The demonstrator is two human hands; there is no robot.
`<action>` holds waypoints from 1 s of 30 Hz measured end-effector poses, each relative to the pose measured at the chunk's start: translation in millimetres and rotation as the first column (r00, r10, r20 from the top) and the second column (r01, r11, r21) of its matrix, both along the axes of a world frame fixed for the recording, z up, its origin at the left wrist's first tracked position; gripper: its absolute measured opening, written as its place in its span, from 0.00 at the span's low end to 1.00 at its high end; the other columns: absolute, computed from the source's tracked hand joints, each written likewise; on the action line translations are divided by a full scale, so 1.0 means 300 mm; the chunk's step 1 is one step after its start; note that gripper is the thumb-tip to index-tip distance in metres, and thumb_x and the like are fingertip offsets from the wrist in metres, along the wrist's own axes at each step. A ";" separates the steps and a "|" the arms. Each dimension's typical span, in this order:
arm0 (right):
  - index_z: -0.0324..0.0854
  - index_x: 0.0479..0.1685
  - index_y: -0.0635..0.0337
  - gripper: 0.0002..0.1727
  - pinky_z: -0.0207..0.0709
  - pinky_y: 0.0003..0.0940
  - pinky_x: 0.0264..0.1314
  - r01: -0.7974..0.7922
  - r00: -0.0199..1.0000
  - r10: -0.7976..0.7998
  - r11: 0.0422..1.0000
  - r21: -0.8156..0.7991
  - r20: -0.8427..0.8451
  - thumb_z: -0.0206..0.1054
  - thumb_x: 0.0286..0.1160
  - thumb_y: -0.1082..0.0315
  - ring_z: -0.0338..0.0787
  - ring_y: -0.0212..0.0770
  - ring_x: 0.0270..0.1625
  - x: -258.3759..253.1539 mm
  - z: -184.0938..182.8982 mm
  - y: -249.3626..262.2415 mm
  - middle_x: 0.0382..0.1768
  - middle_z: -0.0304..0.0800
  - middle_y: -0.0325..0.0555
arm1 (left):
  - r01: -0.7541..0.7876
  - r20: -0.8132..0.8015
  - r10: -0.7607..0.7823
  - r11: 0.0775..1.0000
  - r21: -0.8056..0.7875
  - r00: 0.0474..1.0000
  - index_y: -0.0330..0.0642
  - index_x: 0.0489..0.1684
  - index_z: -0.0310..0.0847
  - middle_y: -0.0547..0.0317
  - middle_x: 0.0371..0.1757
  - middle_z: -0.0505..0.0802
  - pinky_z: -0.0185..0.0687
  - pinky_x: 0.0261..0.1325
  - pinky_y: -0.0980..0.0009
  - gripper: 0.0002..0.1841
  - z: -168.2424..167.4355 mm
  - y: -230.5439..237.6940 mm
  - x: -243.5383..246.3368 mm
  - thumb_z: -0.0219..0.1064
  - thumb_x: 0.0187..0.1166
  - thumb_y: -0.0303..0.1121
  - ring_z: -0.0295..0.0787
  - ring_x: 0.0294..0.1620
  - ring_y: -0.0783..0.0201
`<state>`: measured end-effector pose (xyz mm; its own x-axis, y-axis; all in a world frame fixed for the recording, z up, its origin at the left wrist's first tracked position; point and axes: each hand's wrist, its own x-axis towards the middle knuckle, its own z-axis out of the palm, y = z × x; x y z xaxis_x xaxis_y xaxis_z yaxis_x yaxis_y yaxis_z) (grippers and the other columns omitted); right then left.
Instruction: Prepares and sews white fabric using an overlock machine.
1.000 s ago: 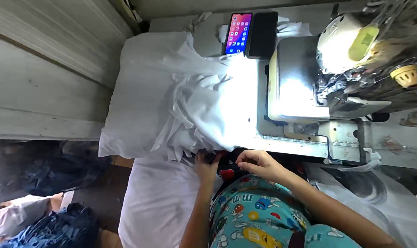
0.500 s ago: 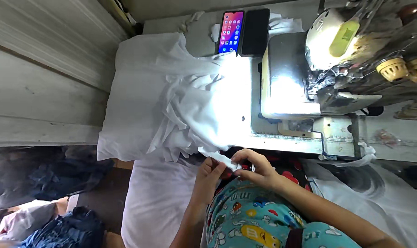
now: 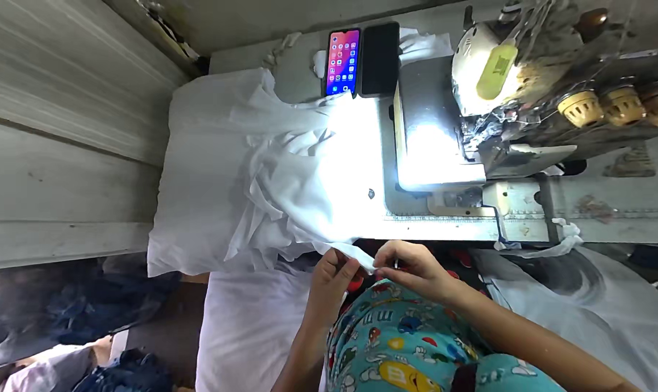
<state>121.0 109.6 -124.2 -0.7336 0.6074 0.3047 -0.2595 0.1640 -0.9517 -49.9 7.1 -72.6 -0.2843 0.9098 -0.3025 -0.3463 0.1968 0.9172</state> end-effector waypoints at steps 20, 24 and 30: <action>0.78 0.45 0.55 0.11 0.87 0.23 0.45 0.023 0.999 -0.032 0.906 -0.423 -0.015 0.50 0.92 0.64 0.91 0.23 0.37 0.024 0.124 0.074 0.35 0.90 0.27 | 0.437 -0.743 -0.233 0.895 0.090 0.628 0.32 0.45 0.86 0.56 0.40 0.93 0.85 0.47 0.82 0.11 0.093 0.224 -0.004 0.72 0.77 0.33 0.89 0.40 0.76; 0.76 0.54 0.58 0.10 0.88 0.27 0.54 -0.034 0.991 -0.028 0.894 -0.447 -0.130 0.67 0.79 0.74 0.92 0.26 0.45 0.025 0.098 0.069 0.46 0.92 0.31 | 0.364 -0.686 -0.130 0.908 0.208 0.716 0.33 0.34 0.85 0.64 0.31 0.91 0.82 0.41 0.87 0.10 0.048 0.233 -0.004 0.70 0.79 0.33 0.85 0.34 0.85; 0.88 0.44 0.60 0.07 0.86 0.20 0.45 0.128 0.988 -0.149 0.920 -0.370 -0.031 0.63 0.81 0.74 0.90 0.20 0.39 0.037 0.096 0.089 0.39 0.93 0.27 | 0.377 -0.975 0.092 0.911 0.165 0.204 0.35 0.47 0.90 0.49 0.47 0.95 0.84 0.61 0.60 0.10 0.049 0.346 -0.153 0.60 0.82 0.26 0.91 0.53 0.56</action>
<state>132.2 136.4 -95.4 -0.6221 0.7787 0.0811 -0.3151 -0.1542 -0.9364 -95.9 110.8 -58.0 0.0119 0.9244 0.3812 0.8323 -0.2205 0.5086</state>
